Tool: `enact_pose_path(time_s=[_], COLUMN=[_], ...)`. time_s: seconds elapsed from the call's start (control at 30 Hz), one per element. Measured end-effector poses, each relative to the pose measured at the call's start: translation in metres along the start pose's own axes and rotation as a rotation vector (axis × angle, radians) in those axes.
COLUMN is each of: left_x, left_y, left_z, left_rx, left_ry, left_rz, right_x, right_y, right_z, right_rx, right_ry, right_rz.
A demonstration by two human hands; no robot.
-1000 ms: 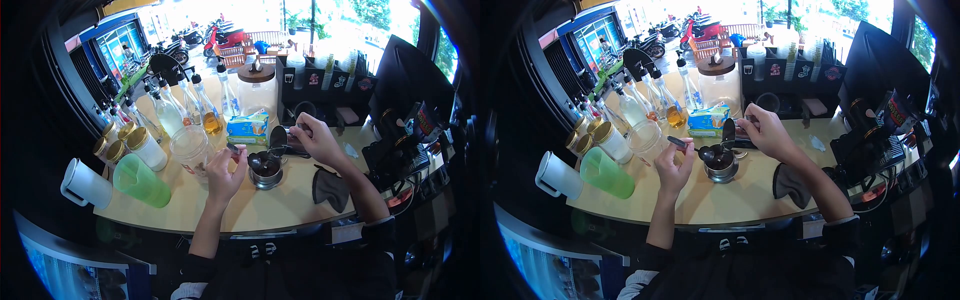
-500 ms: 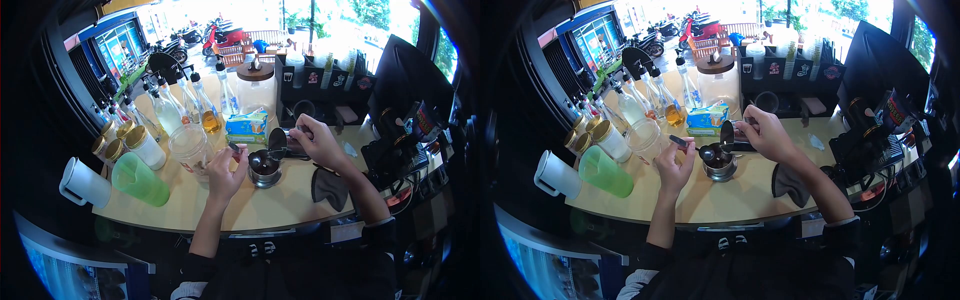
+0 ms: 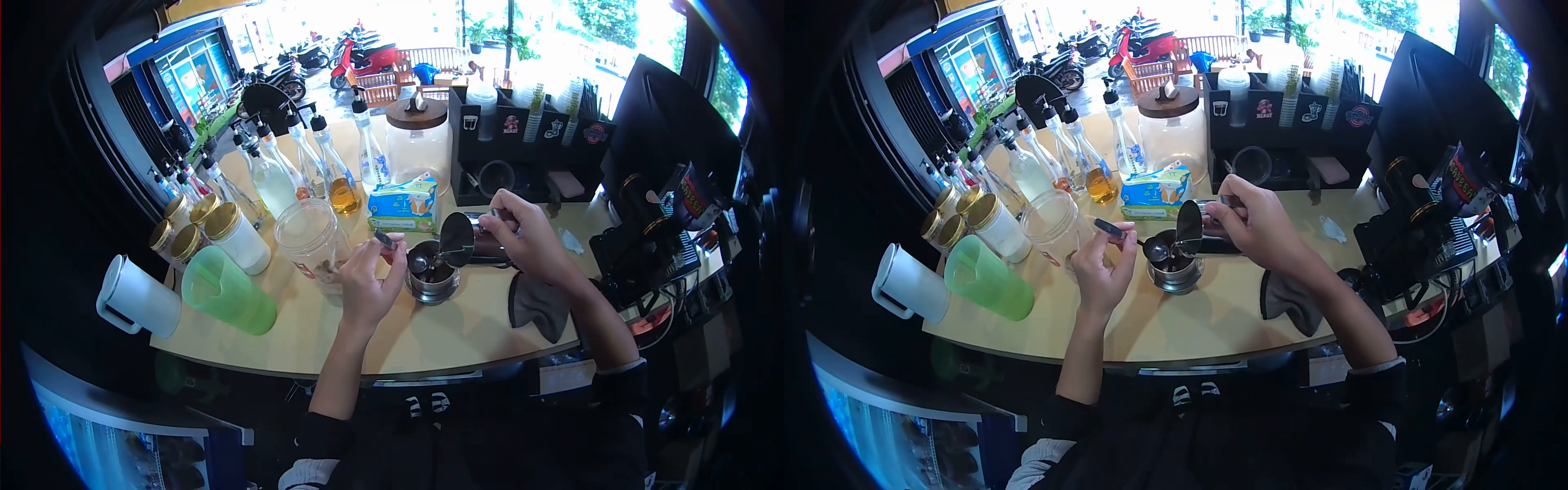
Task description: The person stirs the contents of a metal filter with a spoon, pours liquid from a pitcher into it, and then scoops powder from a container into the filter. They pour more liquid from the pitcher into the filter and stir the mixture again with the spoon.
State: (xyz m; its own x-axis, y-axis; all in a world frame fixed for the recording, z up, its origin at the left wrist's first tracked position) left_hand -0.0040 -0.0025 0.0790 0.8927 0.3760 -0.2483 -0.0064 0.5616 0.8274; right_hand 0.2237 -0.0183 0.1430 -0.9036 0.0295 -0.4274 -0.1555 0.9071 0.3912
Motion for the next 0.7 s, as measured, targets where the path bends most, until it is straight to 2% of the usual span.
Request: enact_pose_path(time_s=[0.07, 0.2, 0.33, 0.4, 0.43, 0.5, 0.7], left_x=[0.000, 0.000, 0.000, -0.002, -0.002, -0.001, 0.004], left_y=[0.000, 0.000, -0.001, -0.001, -0.001, -0.002, -0.005], left_z=[-0.001, 0.001, 0.003, 0.003, 0.004, 0.005, 0.003], left_rx=[-0.001, 0.008, 0.022, 0.045, 0.045, 0.049, 0.057], left_ry=[-0.004, -0.008, 0.018, 0.028, 0.028, 0.030, 0.040], left_rz=[-0.001, 0.006, -0.008, -0.003, -0.009, -0.010, -0.033], right_x=[-0.006, -0.023, -0.037, -0.039, -0.039, -0.037, -0.029], right_y=[-0.002, 0.004, 0.003, -0.002, -0.006, -0.013, -0.022], right_z=[0.001, 0.057, 0.104, 0.127, 0.137, 0.158, 0.197], right_rx=[0.082, 0.054, 0.101, 0.220, 0.217, 0.291, 0.321], right_ry=[0.053, 0.032, 0.172, 0.240, 0.242, 0.406, 0.565], right_rz=[0.053, 0.136, 0.267, 0.356, 0.356, 0.436, 0.550])
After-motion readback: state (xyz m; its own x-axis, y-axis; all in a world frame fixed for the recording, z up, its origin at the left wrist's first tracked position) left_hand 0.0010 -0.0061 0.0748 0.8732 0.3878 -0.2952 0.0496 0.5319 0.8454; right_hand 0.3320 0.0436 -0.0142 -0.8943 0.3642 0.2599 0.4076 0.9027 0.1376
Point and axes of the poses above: each hand's wrist, its own y-axis towards the middle knuckle, its own x-axis out of the palm, z = x × y, the point moved 2 cm from there along y, towards the middle knuckle, and after that the axes turned 3 degrees about z, right-handed, at the moved point
